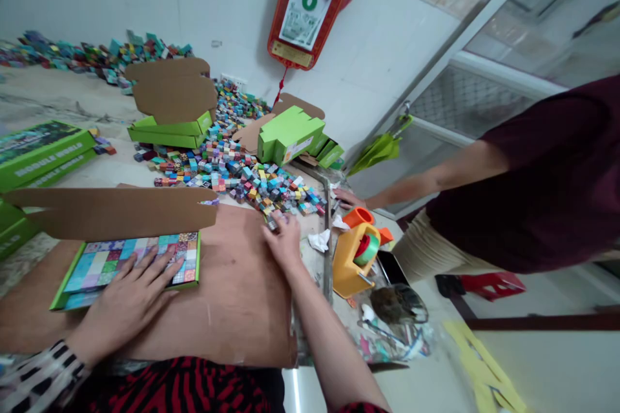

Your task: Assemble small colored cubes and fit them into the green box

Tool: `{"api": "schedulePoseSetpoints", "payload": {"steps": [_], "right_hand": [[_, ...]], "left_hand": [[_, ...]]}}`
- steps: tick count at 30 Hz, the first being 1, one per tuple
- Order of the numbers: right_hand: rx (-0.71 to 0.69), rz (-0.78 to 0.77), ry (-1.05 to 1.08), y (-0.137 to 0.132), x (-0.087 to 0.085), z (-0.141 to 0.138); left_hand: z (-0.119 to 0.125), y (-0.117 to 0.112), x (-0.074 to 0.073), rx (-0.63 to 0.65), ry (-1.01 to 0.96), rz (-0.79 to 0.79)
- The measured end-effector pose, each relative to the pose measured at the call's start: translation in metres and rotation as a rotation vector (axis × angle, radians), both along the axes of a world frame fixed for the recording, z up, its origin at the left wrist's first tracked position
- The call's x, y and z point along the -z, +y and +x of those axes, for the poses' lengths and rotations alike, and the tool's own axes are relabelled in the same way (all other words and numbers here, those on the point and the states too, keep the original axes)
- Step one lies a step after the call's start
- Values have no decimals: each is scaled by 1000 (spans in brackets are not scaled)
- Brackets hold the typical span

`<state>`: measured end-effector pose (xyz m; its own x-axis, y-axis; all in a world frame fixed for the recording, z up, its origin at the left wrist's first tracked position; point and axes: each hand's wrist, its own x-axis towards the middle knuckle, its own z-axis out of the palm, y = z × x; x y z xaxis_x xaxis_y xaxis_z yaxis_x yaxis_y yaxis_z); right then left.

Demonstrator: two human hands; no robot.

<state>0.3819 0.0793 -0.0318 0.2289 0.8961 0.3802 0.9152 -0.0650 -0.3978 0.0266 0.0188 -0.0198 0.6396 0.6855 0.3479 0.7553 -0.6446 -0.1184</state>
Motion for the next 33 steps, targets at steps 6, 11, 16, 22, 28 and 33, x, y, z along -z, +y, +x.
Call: {"api": "schedulePoseSetpoints", "payload": {"steps": [6,11,16,22,28,33], "right_hand": [[-238,-248,-245,-53,-6,-76],[-239,-217,-114,-53,-14,-68],[45,-95,96,-13,-11,-5],[190,-155,129,44,1,46],[92,-142,143,65,11,45],[43,-74,138,48,5,41]], "left_hand": [[-12,7,-1,29,-35,-22],[-24,13,-3,47,-42,-39],[-29,14,-3,49,-27,-41],[-31,17,-3,47,-27,-78],[-14,-6,-26,184,-71,-13],[28,-33,-37,474,-135,-223]]}}
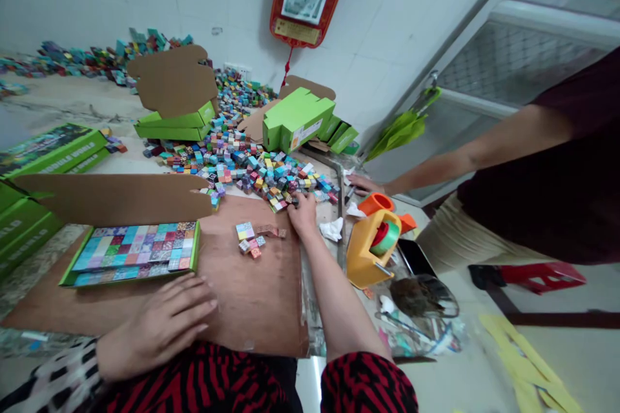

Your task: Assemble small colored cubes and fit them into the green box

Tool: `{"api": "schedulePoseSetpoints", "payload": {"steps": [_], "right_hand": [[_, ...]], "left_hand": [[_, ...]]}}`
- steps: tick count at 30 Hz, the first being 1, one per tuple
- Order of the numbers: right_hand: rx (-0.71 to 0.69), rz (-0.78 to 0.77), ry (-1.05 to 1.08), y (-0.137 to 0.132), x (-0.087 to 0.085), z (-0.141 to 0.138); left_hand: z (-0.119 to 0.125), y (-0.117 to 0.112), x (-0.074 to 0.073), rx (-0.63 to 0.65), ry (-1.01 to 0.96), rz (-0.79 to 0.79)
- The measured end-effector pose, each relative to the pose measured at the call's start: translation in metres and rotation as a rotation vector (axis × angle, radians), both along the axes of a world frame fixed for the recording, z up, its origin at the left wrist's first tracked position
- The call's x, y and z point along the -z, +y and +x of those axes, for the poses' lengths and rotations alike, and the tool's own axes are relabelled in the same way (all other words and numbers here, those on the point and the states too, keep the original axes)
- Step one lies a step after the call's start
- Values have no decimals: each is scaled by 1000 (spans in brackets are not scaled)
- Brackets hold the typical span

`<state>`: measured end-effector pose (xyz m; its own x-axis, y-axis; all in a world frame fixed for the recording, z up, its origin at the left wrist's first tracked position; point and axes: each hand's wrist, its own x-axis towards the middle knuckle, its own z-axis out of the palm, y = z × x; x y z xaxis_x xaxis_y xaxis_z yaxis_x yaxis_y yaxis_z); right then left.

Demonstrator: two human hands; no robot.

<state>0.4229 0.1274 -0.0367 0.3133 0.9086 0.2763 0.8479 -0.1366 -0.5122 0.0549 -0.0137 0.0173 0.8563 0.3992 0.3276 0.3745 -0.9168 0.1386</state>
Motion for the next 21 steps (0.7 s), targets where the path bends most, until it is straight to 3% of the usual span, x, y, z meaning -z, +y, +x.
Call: {"api": "schedulePoseSetpoints", "payload": {"steps": [3,10,14,21], "right_hand": [[-69,13,-11,-23,-7,-11],[-365,-98,-189,-90,-13,-69],[-378,-129,-200,-118,-9,-94],[-354,-165,-147,-136,-8,-96]], "left_hand": [[32,2,5,-13,-34,-163],[99,39,35,-361,-42,-263],[105,48,47,-380,45,-260],[98,51,36,-372,85,-348]]}}
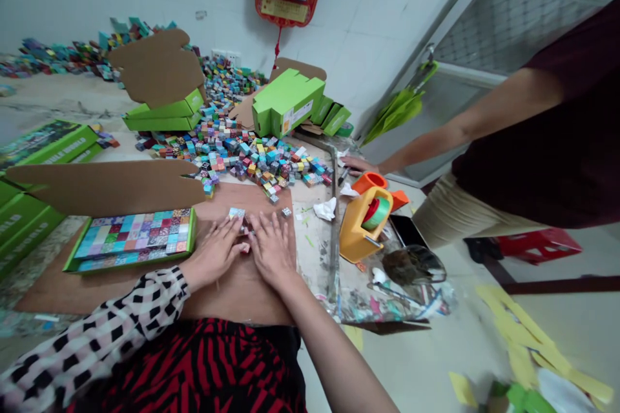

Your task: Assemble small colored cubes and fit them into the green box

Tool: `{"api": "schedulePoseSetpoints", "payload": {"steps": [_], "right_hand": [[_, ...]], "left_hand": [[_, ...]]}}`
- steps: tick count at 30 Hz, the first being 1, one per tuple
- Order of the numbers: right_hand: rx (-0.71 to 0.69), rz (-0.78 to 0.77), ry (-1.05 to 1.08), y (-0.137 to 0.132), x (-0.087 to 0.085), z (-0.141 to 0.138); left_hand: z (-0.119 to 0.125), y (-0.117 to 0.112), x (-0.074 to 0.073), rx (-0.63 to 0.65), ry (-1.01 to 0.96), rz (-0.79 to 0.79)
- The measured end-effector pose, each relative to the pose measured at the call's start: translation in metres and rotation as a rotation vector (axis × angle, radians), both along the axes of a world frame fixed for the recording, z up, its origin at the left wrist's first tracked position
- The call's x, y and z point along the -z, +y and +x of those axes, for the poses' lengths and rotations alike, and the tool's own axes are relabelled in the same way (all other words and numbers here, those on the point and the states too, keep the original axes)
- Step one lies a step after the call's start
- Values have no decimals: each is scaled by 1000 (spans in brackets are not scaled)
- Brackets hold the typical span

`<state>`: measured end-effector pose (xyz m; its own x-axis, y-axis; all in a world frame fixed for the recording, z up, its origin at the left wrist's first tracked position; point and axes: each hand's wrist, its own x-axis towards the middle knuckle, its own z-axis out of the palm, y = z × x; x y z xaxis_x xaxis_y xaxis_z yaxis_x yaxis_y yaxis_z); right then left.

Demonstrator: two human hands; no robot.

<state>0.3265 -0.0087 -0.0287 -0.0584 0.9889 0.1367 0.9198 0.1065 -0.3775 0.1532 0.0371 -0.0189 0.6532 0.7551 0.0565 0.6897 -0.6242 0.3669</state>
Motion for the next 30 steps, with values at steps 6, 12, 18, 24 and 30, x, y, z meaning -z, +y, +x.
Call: {"api": "schedulePoseSetpoints", "payload": {"steps": [6,12,18,24,30], "right_hand": [[35,101,14,4,1,3],[5,82,2,31,-12,1],[-4,54,-74,44,-30,-14],[-154,-114,-187,62,-44,-27],[-168,-149,-221,70,-47,-29]], "left_hand": [[-7,-4,-2,28,-177,180],[-20,-29,-9,20,-236,228],[-30,-39,3,-19,-126,217],[-33,-38,10,-20,-216,207],[-42,-44,-1,95,-201,180]]}}
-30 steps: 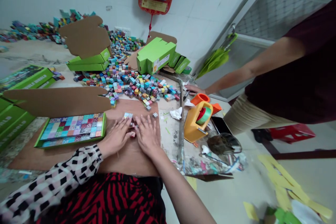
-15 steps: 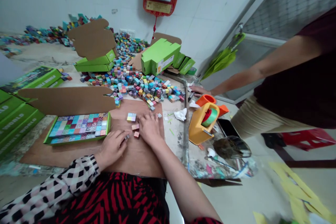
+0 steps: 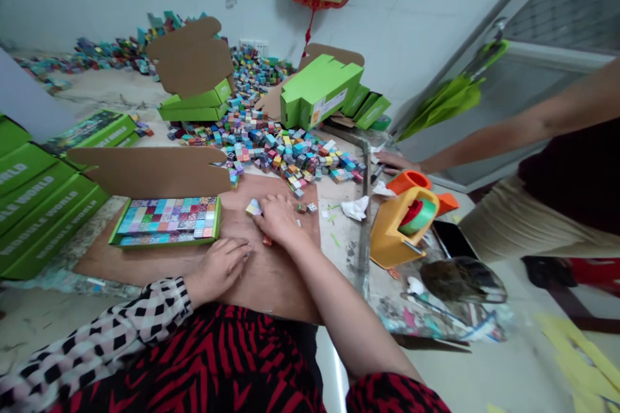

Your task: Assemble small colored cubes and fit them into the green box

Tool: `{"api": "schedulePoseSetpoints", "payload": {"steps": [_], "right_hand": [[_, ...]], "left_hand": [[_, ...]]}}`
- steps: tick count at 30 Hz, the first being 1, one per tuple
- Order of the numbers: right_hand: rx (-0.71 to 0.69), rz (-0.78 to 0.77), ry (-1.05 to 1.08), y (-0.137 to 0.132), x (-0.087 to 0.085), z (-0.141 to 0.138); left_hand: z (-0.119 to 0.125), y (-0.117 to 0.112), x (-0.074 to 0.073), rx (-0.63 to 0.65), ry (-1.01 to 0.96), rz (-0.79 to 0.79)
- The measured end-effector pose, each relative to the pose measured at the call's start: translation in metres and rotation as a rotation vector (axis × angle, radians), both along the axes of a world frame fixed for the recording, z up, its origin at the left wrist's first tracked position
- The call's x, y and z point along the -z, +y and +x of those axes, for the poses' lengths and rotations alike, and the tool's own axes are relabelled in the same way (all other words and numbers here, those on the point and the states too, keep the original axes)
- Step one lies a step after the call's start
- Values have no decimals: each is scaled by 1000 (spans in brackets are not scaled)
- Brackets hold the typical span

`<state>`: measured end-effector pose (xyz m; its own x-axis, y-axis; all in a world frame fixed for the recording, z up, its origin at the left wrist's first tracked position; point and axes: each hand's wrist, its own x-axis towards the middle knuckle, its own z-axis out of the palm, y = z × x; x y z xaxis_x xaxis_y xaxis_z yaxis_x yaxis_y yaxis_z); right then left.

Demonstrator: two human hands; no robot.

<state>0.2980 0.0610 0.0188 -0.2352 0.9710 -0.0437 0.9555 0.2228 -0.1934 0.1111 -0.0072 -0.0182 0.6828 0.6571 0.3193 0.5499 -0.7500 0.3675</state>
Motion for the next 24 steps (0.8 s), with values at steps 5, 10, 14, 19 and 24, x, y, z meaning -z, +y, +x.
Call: {"api": "schedulePoseSetpoints", "payload": {"steps": [5,10,14,19,24], "right_hand": [[-11,26,18,4,2,-2],[43,222,249,-14,4,2],[-54,338,305,-67,4,13],[-68,219,143,-132,17,30],[93,91,-7,-140,24,45]], "left_hand": [[-2,2,2,32,77,-63],[-9,0,-2,19,70,-105],[-36,-15,-18,95,-4,-8],[-73,-26,-22,9,-18,64],[-54,-19,-13,-4,27,-36]]}}
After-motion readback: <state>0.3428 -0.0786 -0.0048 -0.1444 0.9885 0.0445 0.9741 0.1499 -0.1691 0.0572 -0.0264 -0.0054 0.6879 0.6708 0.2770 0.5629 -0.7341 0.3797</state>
